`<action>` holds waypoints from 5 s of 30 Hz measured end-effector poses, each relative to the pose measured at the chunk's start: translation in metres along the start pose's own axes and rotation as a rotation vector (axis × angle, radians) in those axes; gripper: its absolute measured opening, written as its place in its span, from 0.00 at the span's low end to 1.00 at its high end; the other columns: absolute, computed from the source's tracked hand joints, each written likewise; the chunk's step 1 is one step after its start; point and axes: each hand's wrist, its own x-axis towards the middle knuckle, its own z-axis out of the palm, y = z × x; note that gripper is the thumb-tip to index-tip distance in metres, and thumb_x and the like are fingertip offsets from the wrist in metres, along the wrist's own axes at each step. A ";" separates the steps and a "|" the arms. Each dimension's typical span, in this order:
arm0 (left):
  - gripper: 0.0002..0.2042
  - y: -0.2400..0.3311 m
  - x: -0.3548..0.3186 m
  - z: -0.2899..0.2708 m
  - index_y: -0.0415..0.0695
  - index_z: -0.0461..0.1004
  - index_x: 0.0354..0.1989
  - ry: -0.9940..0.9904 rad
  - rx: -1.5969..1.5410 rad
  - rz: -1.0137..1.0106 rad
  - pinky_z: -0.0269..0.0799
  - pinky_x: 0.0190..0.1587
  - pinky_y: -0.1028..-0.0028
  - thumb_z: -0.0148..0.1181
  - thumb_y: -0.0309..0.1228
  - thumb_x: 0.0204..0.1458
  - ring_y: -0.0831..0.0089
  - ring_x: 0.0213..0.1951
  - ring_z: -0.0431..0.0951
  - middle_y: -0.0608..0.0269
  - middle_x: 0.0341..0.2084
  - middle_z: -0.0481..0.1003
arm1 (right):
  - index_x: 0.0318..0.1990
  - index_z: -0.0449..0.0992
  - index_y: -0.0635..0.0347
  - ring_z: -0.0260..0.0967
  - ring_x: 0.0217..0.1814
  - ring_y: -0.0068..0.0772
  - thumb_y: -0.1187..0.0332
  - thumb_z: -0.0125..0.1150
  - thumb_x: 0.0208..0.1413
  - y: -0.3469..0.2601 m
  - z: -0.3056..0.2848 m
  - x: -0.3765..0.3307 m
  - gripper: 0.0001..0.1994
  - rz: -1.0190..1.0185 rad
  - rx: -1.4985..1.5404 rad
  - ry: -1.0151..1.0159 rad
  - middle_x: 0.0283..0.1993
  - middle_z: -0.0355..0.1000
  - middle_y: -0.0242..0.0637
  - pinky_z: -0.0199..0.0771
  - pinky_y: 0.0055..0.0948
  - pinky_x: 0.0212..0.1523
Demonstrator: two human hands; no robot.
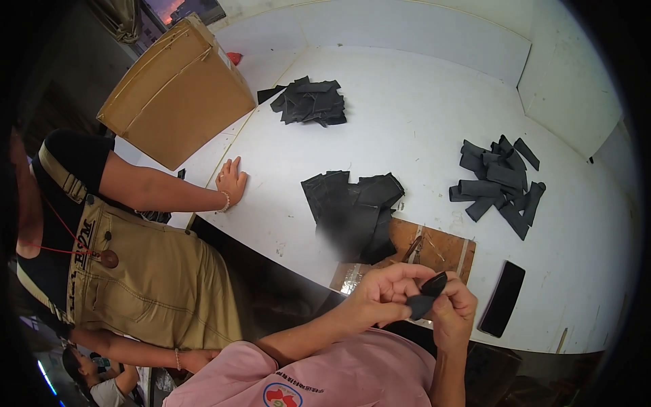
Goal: The recorder uses a small pair of snips to trim the edges and stray threads from black synthetic fabric pieces on a workbench.
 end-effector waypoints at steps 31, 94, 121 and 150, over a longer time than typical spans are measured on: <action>0.21 0.015 0.019 -0.021 0.35 0.58 0.47 -0.894 -0.159 0.268 0.54 0.16 0.84 0.52 0.33 0.47 0.84 0.15 0.63 0.60 0.27 0.69 | 0.20 0.66 0.63 0.54 0.24 0.16 0.71 0.56 0.46 -0.055 0.055 0.022 0.09 -0.181 -0.275 -0.237 0.24 0.60 0.28 0.53 0.14 0.24; 0.10 0.022 0.037 0.007 0.35 0.68 0.36 0.262 0.654 0.461 0.65 0.35 0.82 0.56 0.23 0.44 0.81 0.32 0.69 0.61 0.31 0.71 | 0.25 0.68 0.63 0.65 0.24 0.44 0.59 0.48 0.50 0.006 0.006 0.054 0.14 -0.264 -1.152 -0.285 0.21 0.66 0.41 0.64 0.36 0.22; 0.08 0.029 0.028 -0.020 0.38 0.68 0.32 0.212 -0.002 0.534 0.60 0.47 0.67 0.50 0.31 0.50 0.65 0.38 0.67 0.56 0.30 0.70 | 0.16 0.68 0.61 0.65 0.20 0.36 0.57 0.55 0.44 -0.005 0.023 0.060 0.17 -0.331 -1.421 -0.306 0.16 0.65 0.37 0.62 0.31 0.19; 0.02 -0.014 0.022 -0.118 0.40 0.68 0.24 0.851 1.943 0.559 0.62 0.23 0.73 0.54 0.23 0.43 0.68 0.22 0.69 0.60 0.18 0.68 | 0.29 0.71 0.64 0.56 0.18 0.14 0.60 0.43 0.55 0.011 0.008 0.022 0.16 0.366 -0.609 -0.110 0.17 0.64 0.28 0.56 0.15 0.19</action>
